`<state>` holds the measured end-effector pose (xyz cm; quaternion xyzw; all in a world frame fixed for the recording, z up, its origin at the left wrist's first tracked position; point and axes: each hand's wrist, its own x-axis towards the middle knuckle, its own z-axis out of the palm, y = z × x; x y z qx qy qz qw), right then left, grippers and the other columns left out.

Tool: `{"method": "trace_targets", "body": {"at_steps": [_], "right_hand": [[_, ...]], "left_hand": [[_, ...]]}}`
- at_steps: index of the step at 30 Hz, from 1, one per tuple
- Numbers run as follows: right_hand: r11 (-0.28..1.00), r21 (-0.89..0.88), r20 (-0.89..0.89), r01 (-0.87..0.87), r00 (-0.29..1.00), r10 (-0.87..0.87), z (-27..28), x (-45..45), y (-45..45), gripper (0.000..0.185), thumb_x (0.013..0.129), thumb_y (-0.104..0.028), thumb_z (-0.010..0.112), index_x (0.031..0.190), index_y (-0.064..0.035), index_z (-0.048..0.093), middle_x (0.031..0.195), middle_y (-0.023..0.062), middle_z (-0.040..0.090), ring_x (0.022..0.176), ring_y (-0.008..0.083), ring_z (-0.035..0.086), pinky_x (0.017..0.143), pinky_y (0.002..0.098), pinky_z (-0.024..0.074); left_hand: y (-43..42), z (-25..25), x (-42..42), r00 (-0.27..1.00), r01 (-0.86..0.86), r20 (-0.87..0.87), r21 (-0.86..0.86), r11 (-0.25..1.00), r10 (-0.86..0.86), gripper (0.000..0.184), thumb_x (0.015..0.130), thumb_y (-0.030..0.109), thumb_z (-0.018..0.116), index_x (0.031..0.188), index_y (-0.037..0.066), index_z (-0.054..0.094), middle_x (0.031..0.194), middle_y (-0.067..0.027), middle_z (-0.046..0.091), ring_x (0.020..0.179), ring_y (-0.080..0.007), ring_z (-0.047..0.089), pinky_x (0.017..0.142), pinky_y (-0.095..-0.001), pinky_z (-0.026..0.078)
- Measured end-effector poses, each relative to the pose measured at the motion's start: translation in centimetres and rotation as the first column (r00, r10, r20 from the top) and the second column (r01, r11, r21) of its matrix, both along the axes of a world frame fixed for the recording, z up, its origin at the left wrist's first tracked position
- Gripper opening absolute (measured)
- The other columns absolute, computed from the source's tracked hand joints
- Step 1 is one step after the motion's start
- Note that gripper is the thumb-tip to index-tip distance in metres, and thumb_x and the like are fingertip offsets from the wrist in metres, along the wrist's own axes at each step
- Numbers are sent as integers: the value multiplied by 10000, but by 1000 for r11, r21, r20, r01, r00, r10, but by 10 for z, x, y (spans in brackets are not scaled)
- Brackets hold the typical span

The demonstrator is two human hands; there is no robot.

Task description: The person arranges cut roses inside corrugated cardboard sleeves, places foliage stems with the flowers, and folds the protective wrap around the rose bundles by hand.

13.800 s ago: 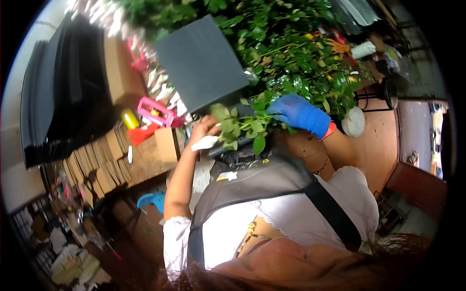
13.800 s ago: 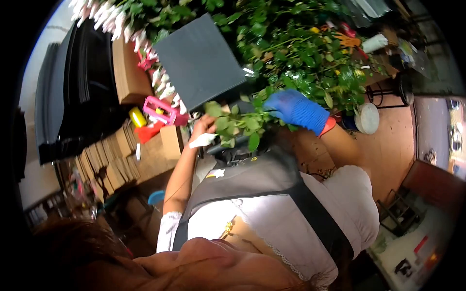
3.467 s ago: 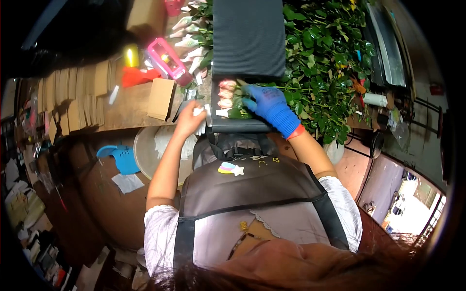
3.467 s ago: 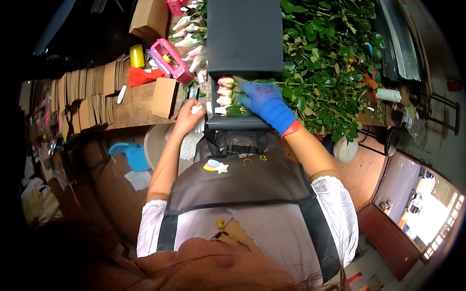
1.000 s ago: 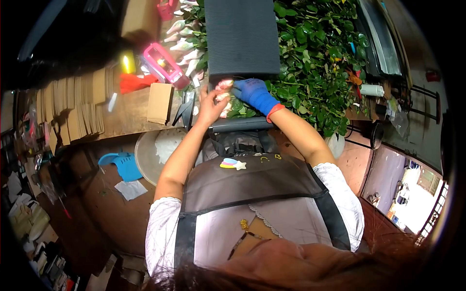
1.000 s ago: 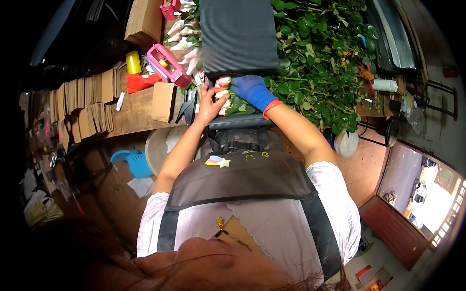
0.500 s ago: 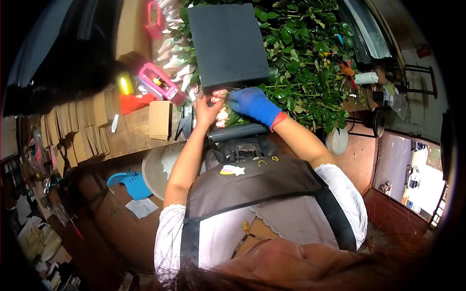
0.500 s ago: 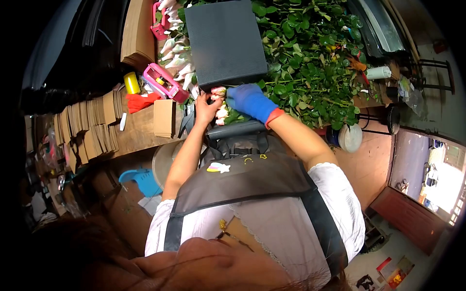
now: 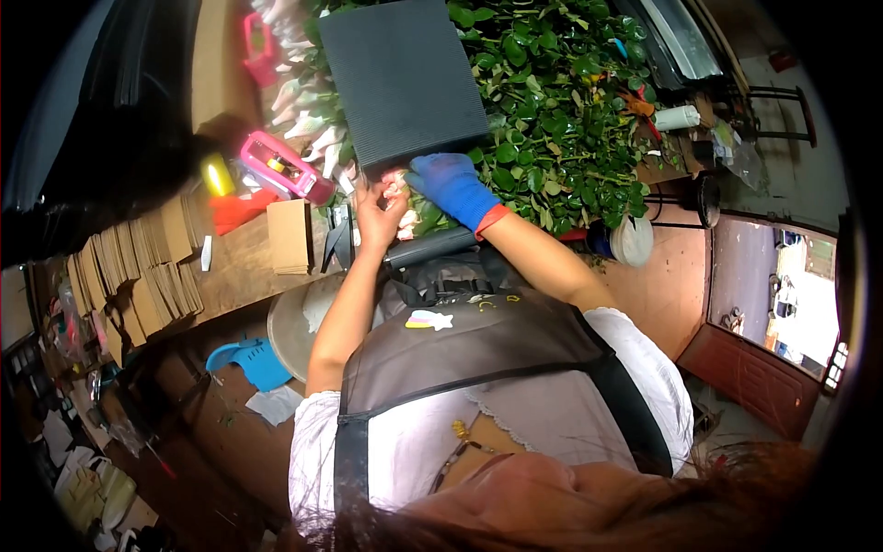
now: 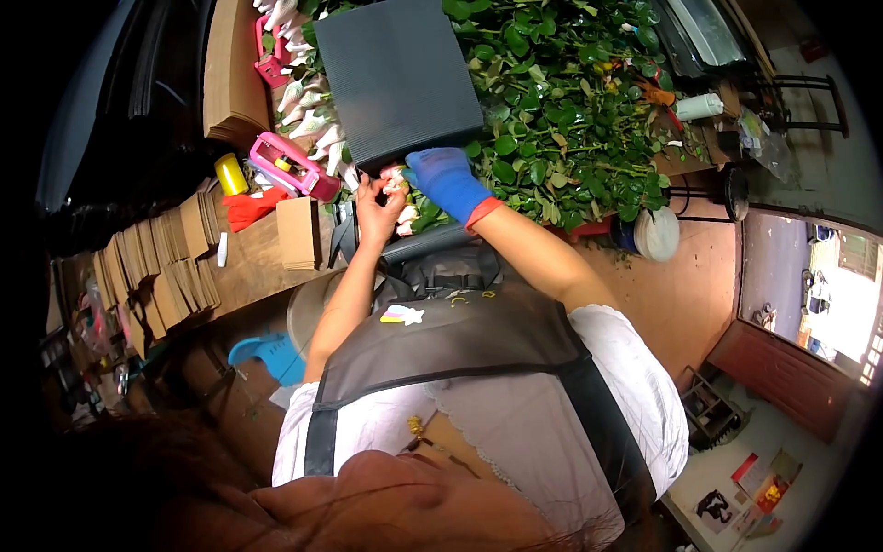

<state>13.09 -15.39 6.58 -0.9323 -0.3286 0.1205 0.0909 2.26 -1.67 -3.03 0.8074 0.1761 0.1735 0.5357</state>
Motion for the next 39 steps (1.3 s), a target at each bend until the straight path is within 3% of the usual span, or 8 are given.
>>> {"method": "trace_targets", "body": {"at_steps": [13, 18, 26, 29, 33, 36, 38, 39], "right_hand": [[704, -645, -169, -297, 954, 247, 35, -18, 74, 262, 947, -279, 586, 1081, -112, 737, 1071, 91, 749, 941, 267, 728, 748, 542, 513], [974, -120, 100, -192, 974, 205, 25, -16, 24, 160, 895, -249, 576, 968, -131, 657, 880, 99, 700, 860, 293, 714, 731, 442, 536], [902, -291, 163, -318, 913, 375, 1, -20, 28, 171, 901, -245, 560, 1026, -151, 629, 936, 108, 678, 873, 282, 692, 760, 425, 518], [932, -120, -15, -343, 939, 344, 10, -5, 15, 246, 927, -278, 561, 1109, -144, 657, 980, 144, 702, 912, 328, 690, 796, 437, 530], [787, 616, -44, 28, 999, -1, 84, 26, -35, 352, 932, -168, 615, 1276, -98, 641, 1186, 173, 685, 1047, 345, 669, 927, 393, 535], [888, 399, 244, 228, 907, -343, 62, 84, -63, 371, 942, -117, 532, 1303, -88, 611, 1219, 200, 659, 1112, 359, 636, 964, 383, 504], [930, 217, -264, 297, 935, -237, 54, 108, -74, 372, 929, -89, 527, 1288, -56, 621, 1208, 168, 679, 1108, 302, 654, 968, 349, 492], [872, 405, -304, 275, 940, -155, 57, 109, -82, 359, 924, -85, 532, 1267, -39, 631, 1202, 155, 684, 1105, 277, 653, 966, 341, 490]], "left_hand": [[7, -6, -3, 991, 48, -130, 23, 999, -44, 436, 744, 280, 823, 1113, 73, 717, 1458, -303, 451, 1372, -432, 407, 1125, -464, 339], [7, 4, -2, 996, 48, -79, 8, 999, -47, 438, 768, 310, 802, 1118, 61, 721, 1420, -266, 479, 1309, -425, 462, 1097, -467, 374], [11, 0, -3, 973, 92, -210, -25, 995, -95, 447, 783, 328, 783, 1136, 62, 712, 1509, -296, 385, 1346, -454, 410, 1119, -478, 345], [11, -13, -1, 984, 73, -165, 12, 997, -70, 462, 792, 351, 781, 1136, 50, 711, 1523, -294, 368, 1356, -448, 404, 1124, -468, 344], [10, 1, -1, 964, 75, -253, -14, 997, -76, 497, 801, 380, 785, 1141, 25, 707, 1523, -282, 370, 1373, -420, 399, 1132, -442, 343], [9, 2, -2, 974, 66, -217, -7, 998, -66, 507, 806, 380, 779, 1158, 24, 699, 1514, -272, 380, 1375, -406, 397, 1132, -437, 345], [9, -2, -2, 975, 66, -212, 8, 998, -62, 493, 802, 368, 782, 1140, 20, 697, 1482, -266, 408, 1346, -406, 422, 1126, -432, 354], [9, 2, -2, 976, 73, -207, 15, 997, -69, 482, 801, 364, 783, 1128, 20, 697, 1472, -261, 417, 1335, -402, 433, 1118, -432, 362]]}}
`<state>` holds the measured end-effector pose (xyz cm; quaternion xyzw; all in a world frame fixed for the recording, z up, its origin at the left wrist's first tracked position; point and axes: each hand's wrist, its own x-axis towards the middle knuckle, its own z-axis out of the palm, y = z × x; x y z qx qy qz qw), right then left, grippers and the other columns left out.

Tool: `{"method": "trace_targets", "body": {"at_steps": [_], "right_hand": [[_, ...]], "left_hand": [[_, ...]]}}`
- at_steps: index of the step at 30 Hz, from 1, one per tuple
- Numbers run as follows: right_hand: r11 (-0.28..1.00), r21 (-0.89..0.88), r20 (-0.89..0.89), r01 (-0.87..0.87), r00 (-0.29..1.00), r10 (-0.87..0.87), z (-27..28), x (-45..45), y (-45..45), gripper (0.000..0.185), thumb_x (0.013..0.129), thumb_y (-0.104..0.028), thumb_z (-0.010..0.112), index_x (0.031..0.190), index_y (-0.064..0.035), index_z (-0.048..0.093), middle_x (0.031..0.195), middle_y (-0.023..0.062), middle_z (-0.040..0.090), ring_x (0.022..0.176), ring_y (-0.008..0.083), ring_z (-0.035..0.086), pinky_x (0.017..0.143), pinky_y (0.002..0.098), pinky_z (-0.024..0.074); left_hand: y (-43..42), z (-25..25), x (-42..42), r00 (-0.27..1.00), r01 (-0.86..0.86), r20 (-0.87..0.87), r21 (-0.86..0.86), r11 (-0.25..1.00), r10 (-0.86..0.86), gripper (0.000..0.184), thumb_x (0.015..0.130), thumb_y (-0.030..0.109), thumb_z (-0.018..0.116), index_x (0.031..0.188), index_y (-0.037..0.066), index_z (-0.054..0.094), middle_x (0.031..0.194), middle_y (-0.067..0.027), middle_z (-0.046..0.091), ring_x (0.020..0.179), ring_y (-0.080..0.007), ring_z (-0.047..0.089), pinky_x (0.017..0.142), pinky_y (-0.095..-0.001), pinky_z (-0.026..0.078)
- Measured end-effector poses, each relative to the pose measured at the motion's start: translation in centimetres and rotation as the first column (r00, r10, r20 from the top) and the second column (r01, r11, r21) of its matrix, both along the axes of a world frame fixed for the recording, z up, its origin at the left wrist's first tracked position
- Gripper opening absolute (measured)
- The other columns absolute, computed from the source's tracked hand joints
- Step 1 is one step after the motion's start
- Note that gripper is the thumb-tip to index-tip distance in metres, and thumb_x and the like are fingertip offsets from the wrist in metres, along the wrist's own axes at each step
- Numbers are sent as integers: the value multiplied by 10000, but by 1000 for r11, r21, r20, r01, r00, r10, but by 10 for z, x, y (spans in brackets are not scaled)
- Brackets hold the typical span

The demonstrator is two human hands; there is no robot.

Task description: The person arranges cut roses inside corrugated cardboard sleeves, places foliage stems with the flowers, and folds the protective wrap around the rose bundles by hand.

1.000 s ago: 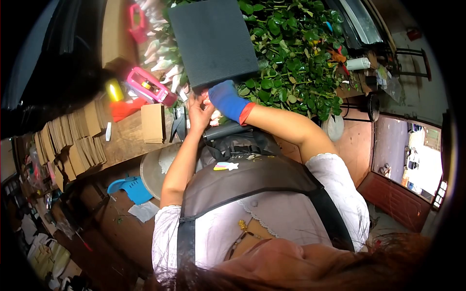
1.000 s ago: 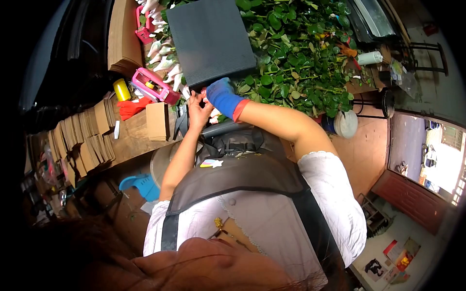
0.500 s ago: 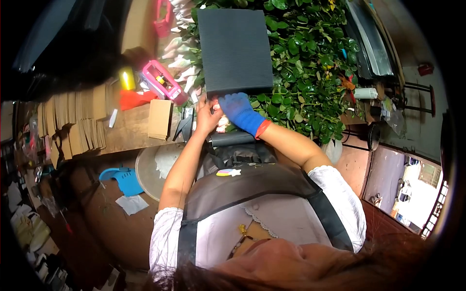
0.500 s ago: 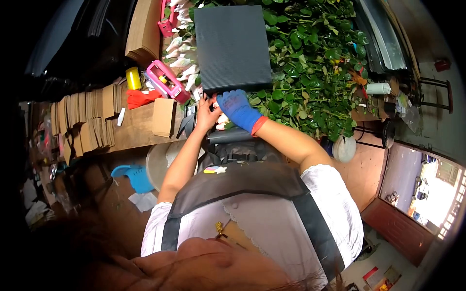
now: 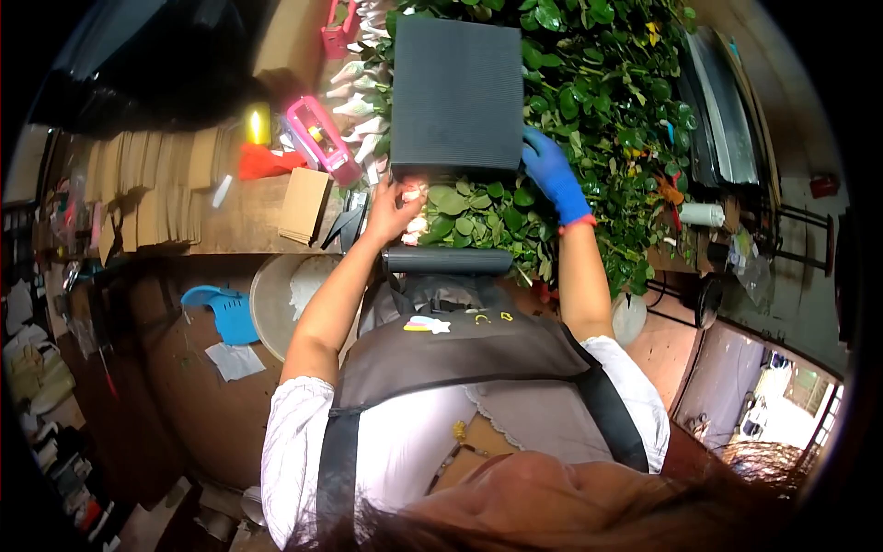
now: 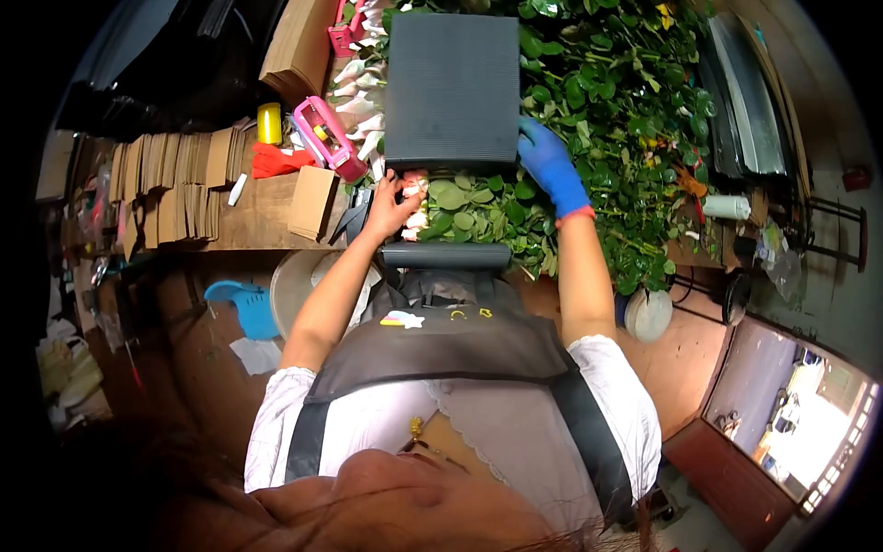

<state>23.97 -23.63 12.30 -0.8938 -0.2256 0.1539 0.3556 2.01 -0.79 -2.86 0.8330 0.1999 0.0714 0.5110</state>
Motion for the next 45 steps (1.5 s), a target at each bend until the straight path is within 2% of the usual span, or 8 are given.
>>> {"method": "trace_targets", "body": {"at_steps": [7, 10, 13, 17, 27, 32, 39, 45], "right_hand": [[580, 737, -303, -347, 597, 743, 47, -40, -47, 235, 919, -62, 581, 1089, 56, 692, 1138, 160, 694, 996, 203, 676, 911, 331, 534], [880, 279, -391, -385, 791, 470, 15, -61, -13, 510, 904, -288, 666, 1328, -19, 579, 1176, 190, 674, 1019, 276, 683, 919, 374, 533], [648, -429, -52, -630, 733, 678, -20, -80, 5, 795, 848, -463, 691, 1496, -101, 406, 1160, 210, 667, 1052, 306, 673, 888, 399, 524], [341, -688, -302, -640, 681, 667, -19, -100, 33, 912, 855, -509, 667, 1546, -54, 284, 1144, 175, 700, 1017, 316, 693, 858, 432, 528], [592, 42, -495, -805, 498, 712, 18, -82, 29, 731, 825, -568, 688, 1354, -75, 578, 1144, 196, 696, 1015, 363, 685, 902, 453, 521], [494, -539, 45, -682, 562, 826, -54, -164, 31, 392, 809, -313, 690, 1149, -129, 625, 961, 150, 662, 915, 353, 656, 797, 485, 503], [589, 145, 217, -795, 606, 765, 15, -157, 113, 324, 890, -285, 664, 1162, -109, 649, 1056, 182, 677, 913, 372, 663, 832, 459, 530], [543, -320, 749, -776, 144, 647, -89, -178, 278, 347, 846, -177, 601, 1175, -70, 608, 1284, 153, 587, 1225, 330, 548, 1023, 443, 437]], "left_hand": [[3, -18, -1, 999, 23, 44, -132, 991, -17, 468, 816, 180, 718, 1250, 38, 611, 1323, -201, 518, 1230, -345, 508, 1016, -408, 446], [12, -39, 1, 950, 4, 298, 290, 957, -94, 418, 919, 234, 642, 1276, 34, 557, 1334, -206, 550, 1092, -345, 608, 942, -378, 504], [38, 25, -17, 992, 122, 33, -87, 989, -119, 308, 944, 287, 615, 1118, 33, 626, 1097, -178, 681, 902, -303, 680, 832, -349, 541], [42, 104, -10, 930, 367, -222, 553, 748, -293, 325, 881, 324, 689, 783, 25, 605, 756, -139, 666, 718, -356, 661, 636, -452, 525], [-2, 65, 11, 715, 554, -101, 685, 473, -692, 880, 842, 674, 550, 1545, 176, 368, 1600, -169, 314, 1470, -333, 307, 1203, -514, 212], [-6, 64, 10, 746, 520, -52, 667, 533, -663, 791, 795, 312, 620, 1543, 208, 383, 1600, -151, 328, 1471, -300, 322, 1211, -493, 211], [-7, 32, 15, 756, 334, 69, 814, 475, -651, 676, 869, 340, 569, 1515, 207, 421, 1583, -165, 352, 1434, -311, 389, 1193, -487, 251], [-7, 22, 17, 733, 464, 45, 698, 546, -679, 627, 962, 410, 488, 1540, 199, 369, 1624, -172, 264, 1494, -313, 288, 1196, -538, 220]]}}
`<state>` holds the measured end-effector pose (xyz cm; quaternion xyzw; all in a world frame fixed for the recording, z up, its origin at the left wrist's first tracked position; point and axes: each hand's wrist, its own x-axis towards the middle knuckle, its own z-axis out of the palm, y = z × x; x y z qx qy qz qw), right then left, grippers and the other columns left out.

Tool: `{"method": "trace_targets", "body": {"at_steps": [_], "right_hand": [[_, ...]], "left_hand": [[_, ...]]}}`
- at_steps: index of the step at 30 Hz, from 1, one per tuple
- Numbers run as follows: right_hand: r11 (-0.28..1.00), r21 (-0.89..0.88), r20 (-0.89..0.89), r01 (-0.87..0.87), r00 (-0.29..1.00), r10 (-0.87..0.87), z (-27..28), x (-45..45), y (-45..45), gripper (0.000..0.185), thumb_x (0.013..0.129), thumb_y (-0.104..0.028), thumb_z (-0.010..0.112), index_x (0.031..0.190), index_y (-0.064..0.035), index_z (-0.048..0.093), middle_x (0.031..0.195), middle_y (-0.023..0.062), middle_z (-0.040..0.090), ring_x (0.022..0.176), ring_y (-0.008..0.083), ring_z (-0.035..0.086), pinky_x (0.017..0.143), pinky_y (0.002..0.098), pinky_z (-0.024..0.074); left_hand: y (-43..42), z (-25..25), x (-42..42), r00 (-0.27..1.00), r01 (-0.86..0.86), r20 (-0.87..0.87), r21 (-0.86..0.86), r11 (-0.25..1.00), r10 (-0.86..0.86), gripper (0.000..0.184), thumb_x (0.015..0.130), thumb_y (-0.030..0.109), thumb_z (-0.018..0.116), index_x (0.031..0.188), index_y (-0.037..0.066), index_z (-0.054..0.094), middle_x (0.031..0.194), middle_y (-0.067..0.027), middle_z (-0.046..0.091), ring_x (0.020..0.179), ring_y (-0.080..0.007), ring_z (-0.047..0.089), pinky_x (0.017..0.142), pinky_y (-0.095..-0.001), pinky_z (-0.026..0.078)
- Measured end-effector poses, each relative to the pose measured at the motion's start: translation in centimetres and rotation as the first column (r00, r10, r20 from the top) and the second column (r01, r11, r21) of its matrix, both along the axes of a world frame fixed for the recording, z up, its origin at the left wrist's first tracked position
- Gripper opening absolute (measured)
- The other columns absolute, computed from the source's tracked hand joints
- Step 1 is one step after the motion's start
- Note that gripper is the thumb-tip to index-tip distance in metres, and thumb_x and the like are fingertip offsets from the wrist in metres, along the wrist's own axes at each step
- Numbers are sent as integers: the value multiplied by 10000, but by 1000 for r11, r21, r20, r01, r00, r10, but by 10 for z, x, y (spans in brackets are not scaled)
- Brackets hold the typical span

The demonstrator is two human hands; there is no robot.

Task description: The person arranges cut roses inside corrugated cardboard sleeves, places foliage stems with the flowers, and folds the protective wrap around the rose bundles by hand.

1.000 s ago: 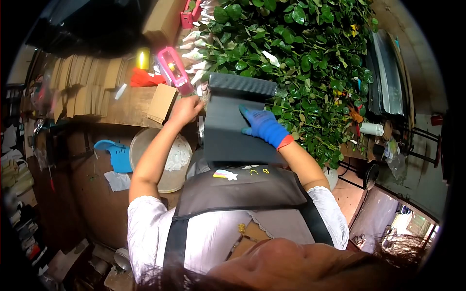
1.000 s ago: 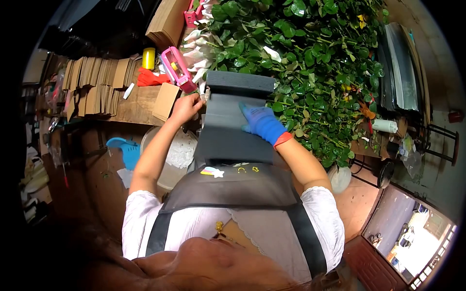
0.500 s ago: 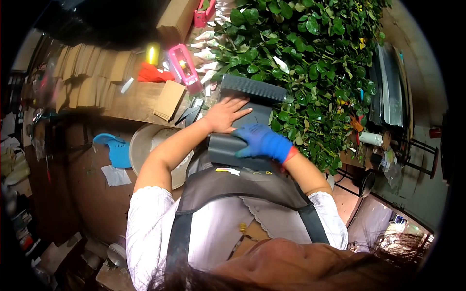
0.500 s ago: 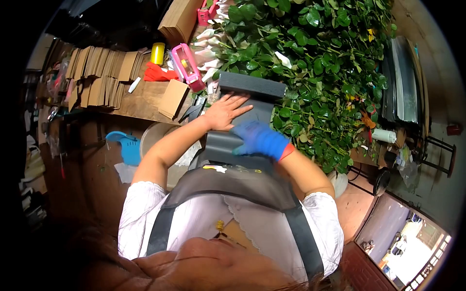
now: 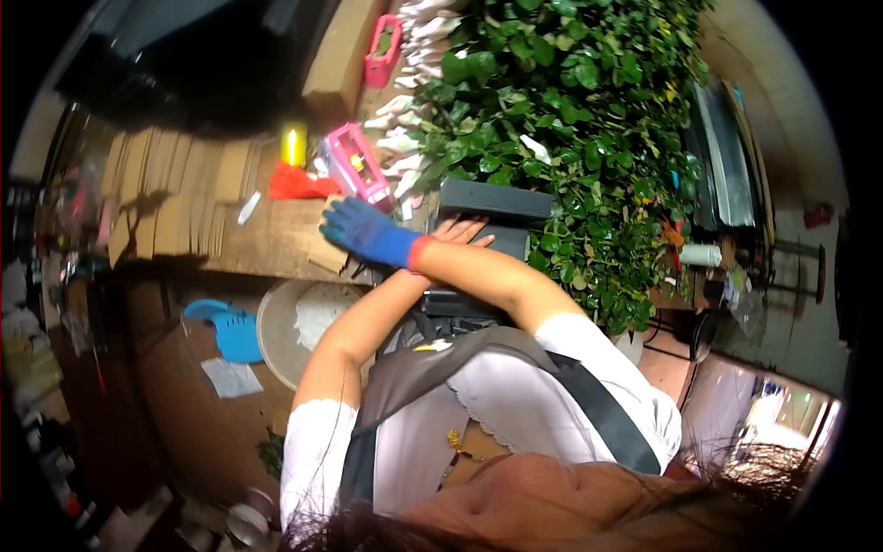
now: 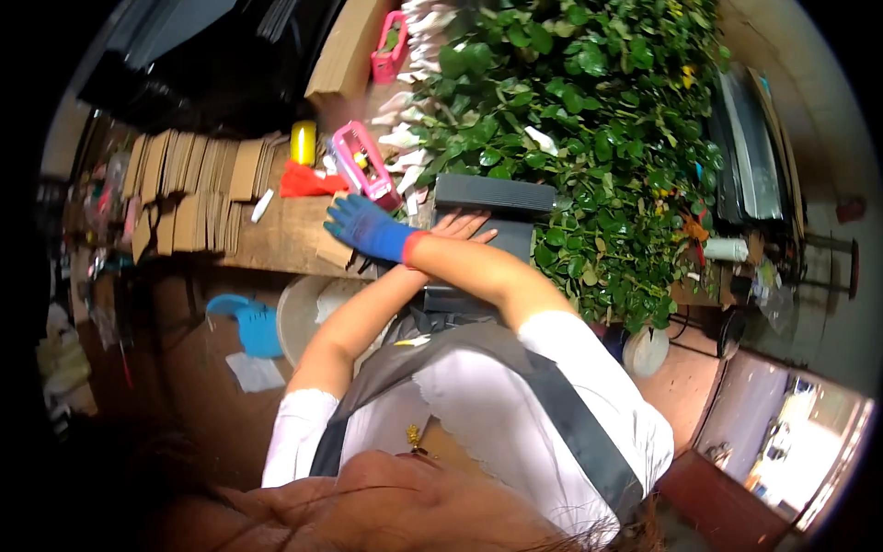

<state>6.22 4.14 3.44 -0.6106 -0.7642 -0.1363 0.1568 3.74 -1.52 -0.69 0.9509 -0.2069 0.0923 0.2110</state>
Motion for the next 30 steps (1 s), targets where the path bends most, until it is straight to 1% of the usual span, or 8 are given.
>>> {"method": "trace_targets", "body": {"at_steps": [6, 9, 13, 14, 16, 18, 21, 30], "right_hand": [[986, -164, 27, -11, 1000, 16, -14, 0, 9, 76, 793, -201, 612, 780, -132, 640, 914, 33, 608, 907, 228, 579, 818, 363, 471], [936, -352, 73, 18, 997, 9, -20, 3, -7, 71, 793, -212, 617, 818, -153, 646, 906, 14, 619, 936, 223, 606, 796, 373, 487], [940, -296, -277, 167, 927, -252, 82, 19, -65, 135, 836, -221, 646, 952, -153, 659, 973, 8, 654, 940, 240, 661, 733, 416, 532], [980, 45, -385, 193, 909, -161, 75, 29, -94, 264, 826, -210, 670, 1084, -154, 677, 1099, 36, 686, 971, 269, 673, 760, 406, 548], [965, 46, -466, 258, 860, -208, 86, 40, -123, 239, 845, -234, 636, 1062, -143, 678, 1173, 48, 678, 929, 269, 679, 785, 406, 551], [989, -48, -367, 139, 919, -147, 69, 47, -134, 418, 791, -198, 686, 1201, -121, 658, 1219, 92, 664, 1030, 273, 665, 857, 395, 532], [1000, 2, -307, 31, 951, -29, 95, 31, -108, 358, 819, -183, 628, 1167, -98, 645, 1201, 81, 643, 1036, 274, 643, 838, 386, 527], [973, -226, 128, 56, 991, -27, -33, 1, 7, 204, 874, -157, 555, 1055, -117, 642, 1058, 32, 616, 969, 196, 579, 729, 327, 455]], "left_hand": [[0, 8, -1, 996, 6, -85, -14, 1000, -8, 671, 943, 443, 520, 1550, 206, 359, 1641, -157, 228, 1511, -293, 247, 1206, -525, 193], [3, 14, 0, 998, 20, -59, -12, 1000, -21, 663, 933, 439, 534, 1534, 201, 388, 1634, -151, 249, 1509, -289, 255, 1195, -524, 213], [-2, 5, 0, 1000, -9, -29, 21, 1000, 10, 615, 951, 418, 507, 1519, 204, 414, 1611, -170, 293, 1473, -295, 316, 1169, -524, 261], [-3, 6, 0, 999, -18, -29, 14, 1000, 18, 612, 954, 420, 501, 1521, 209, 413, 1606, -171, 304, 1464, -305, 329, 1163, -528, 269], [-5, 13, -3, 998, -29, 61, 22, 999, 28, 651, 942, 452, 509, 1532, 204, 393, 1587, -176, 338, 1426, -357, 374, 1136, -545, 308], [-4, 8, -3, 999, -34, 26, 18, 999, 34, 654, 942, 451, 510, 1535, 203, 388, 1590, -178, 331, 1427, -356, 375, 1130, -549, 314], [-3, 1, 2, 1000, -27, -8, 18, 999, 27, 660, 941, 450, 512, 1539, 202, 381, 1595, -181, 320, 1427, -355, 375, 1122, -556, 324], [7, 5, 3, 999, 35, 39, 53, 998, -37, 627, 947, 387, 522, 1532, 202, 390, 1584, -192, 320, 1458, -329, 329, 1140, -549, 297]]}}
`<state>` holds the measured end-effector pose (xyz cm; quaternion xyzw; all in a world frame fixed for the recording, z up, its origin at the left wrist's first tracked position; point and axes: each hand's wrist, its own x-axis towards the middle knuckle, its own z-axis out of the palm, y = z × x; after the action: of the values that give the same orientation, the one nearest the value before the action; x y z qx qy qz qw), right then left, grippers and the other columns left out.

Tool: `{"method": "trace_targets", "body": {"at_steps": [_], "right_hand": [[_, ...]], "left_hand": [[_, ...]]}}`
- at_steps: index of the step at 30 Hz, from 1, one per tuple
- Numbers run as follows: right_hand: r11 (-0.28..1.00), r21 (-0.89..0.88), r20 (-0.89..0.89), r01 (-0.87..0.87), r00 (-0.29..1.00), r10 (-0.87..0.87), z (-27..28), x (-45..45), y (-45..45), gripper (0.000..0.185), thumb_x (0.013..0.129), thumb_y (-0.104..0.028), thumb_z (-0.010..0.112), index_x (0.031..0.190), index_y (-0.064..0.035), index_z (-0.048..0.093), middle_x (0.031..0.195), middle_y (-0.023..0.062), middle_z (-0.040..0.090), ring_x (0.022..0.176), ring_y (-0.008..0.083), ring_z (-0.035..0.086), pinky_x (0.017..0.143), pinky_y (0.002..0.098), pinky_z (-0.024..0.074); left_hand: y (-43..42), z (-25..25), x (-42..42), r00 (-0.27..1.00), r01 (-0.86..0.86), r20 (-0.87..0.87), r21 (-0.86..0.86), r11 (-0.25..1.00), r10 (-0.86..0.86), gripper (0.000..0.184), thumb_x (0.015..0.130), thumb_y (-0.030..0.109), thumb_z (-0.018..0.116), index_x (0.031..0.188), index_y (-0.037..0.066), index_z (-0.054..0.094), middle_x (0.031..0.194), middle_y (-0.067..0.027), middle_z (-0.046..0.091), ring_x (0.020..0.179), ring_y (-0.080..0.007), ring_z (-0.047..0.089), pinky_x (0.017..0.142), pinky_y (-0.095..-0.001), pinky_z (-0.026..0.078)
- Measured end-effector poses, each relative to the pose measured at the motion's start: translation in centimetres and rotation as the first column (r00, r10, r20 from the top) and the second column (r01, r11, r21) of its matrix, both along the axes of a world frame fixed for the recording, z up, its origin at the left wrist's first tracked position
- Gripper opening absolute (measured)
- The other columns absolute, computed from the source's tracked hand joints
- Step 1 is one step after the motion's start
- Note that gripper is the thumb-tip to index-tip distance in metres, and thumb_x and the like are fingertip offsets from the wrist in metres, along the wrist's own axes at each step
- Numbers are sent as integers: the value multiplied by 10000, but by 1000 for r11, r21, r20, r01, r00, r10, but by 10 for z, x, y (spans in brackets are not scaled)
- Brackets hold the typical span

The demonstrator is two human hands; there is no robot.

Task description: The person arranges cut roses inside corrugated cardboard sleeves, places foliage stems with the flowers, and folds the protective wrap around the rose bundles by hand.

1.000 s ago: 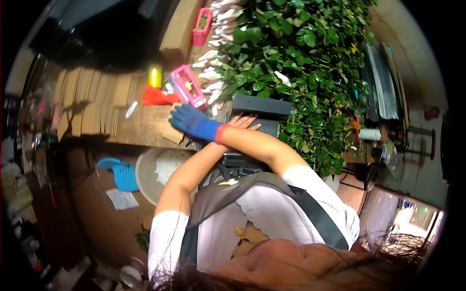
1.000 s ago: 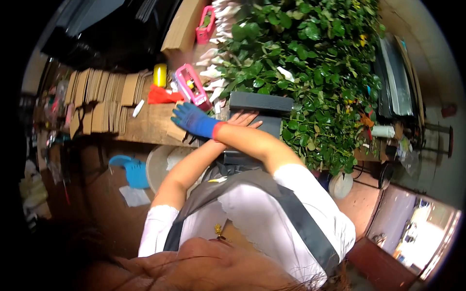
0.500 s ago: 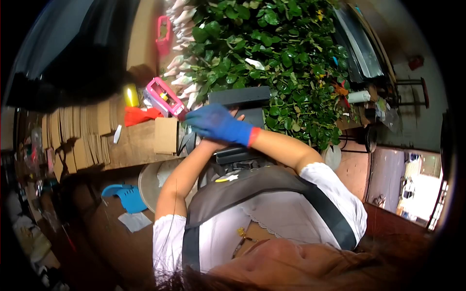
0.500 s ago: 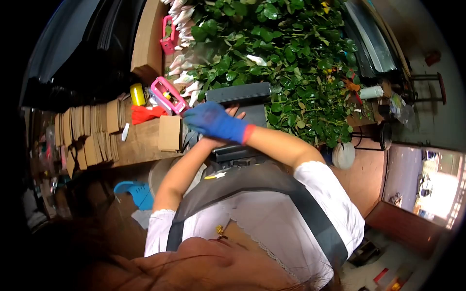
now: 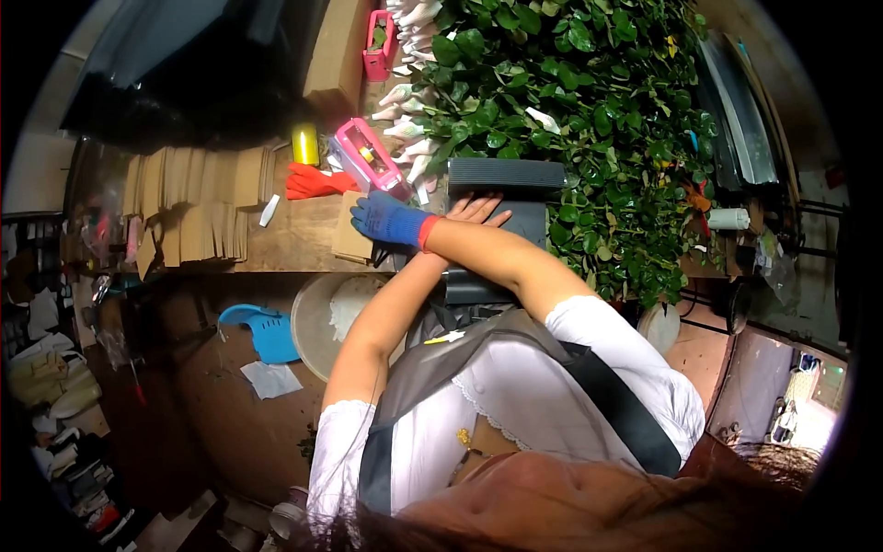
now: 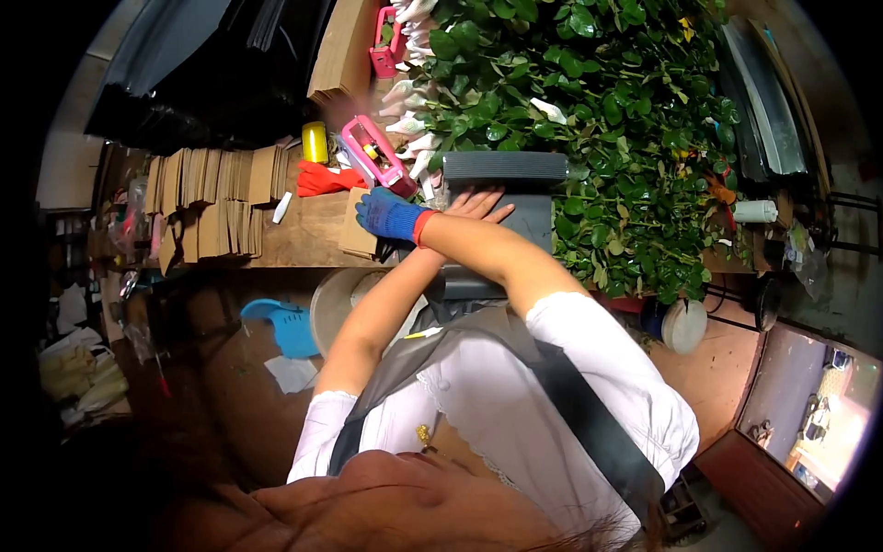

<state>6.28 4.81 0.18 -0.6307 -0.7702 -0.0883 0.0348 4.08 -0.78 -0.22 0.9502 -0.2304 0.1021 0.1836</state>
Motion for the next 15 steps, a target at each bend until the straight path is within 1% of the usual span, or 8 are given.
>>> {"method": "trace_targets", "body": {"at_steps": [2, 4, 6, 8, 10, 12, 14, 15], "right_hand": [[972, -230, 54, -42, 997, 56, 22, 0, -3, 197, 871, -154, 557, 1044, -119, 646, 1049, 23, 618, 969, 201, 585, 714, 331, 459], [991, 133, -89, 8, 996, 4, 45, 9, -15, 179, 857, -159, 574, 1021, -156, 646, 1024, 35, 612, 938, 216, 622, 697, 358, 506], [982, 164, -354, 96, 935, -32, 109, 26, -46, 209, 878, -178, 605, 1071, -135, 672, 1053, 64, 649, 953, 233, 662, 757, 378, 541], [932, 275, -615, 236, 788, -18, 124, 41, -98, 250, 922, -198, 630, 1138, -81, 678, 1051, 109, 693, 949, 256, 695, 782, 377, 555], [911, 4, -818, 412, 525, -234, 132, 52, -161, 273, 957, -228, 639, 1164, -56, 686, 1004, 109, 731, 893, 242, 713, 784, 361, 557], [852, -356, -890, 384, 139, -435, 126, 66, -211, 275, 934, -293, 660, 1029, -38, 700, 924, 102, 730, 791, 202, 711, 726, 369, 562], [675, -661, -716, 328, -7, -698, 112, 75, -242, 267, 953, -278, 652, 1004, -20, 698, 874, 85, 729, 760, 150, 689, 712, 332, 552], [557, -781, -596, 281, -72, -800, 109, 77, -249, 266, 962, -271, 648, 991, -11, 697, 849, 77, 728, 744, 124, 678, 705, 313, 547]], "left_hand": [[-6, -2, 0, 1000, -10, -21, -37, 999, 9, 598, 957, 370, 508, 1521, 199, 408, 1578, -193, 326, 1456, -330, 332, 1154, -547, 279], [-10, -7, 0, 999, -39, 12, -12, 999, 39, 588, 957, 379, 501, 1510, 194, 427, 1562, -197, 355, 1444, -335, 354, 1158, -545, 279], [-9, -11, 4, 999, -32, 21, 51, 998, 31, 601, 950, 399, 504, 1509, 191, 428, 1558, -200, 365, 1440, -341, 363, 1159, -550, 280], [-11, 1, -5, 998, -21, -57, -211, 977, 9, 707, 906, 544, 571, 1493, 172, 442, 1554, -206, 376, 1433, -379, 360, 1186, -553, 234], [-7, 11, -11, 935, -29, -353, -21, 999, 20, 770, 894, 608, 585, 1491, 145, 437, 1544, -196, 394, 1425, -388, 360, 1188, -523, 247], [-6, 6, -9, 943, -43, -333, -175, 984, -18, 745, 886, 586, 610, 1445, 112, 477, 1473, -160, 486, 1365, -372, 440, 1138, -489, 340], [-6, 16, -9, 960, -153, -274, -340, 928, 58, 656, 864, 532, 648, 1353, 103, 569, 1381, -138, 574, 1289, -375, 511, 1086, -471, 400], [-5, 47, -6, 967, -90, -252, -225, 970, 32, 574, 859, 451, 639, 1294, 78, 607, 1343, -145, 593, 1287, -381, 501, 1087, -485, 386]]}}
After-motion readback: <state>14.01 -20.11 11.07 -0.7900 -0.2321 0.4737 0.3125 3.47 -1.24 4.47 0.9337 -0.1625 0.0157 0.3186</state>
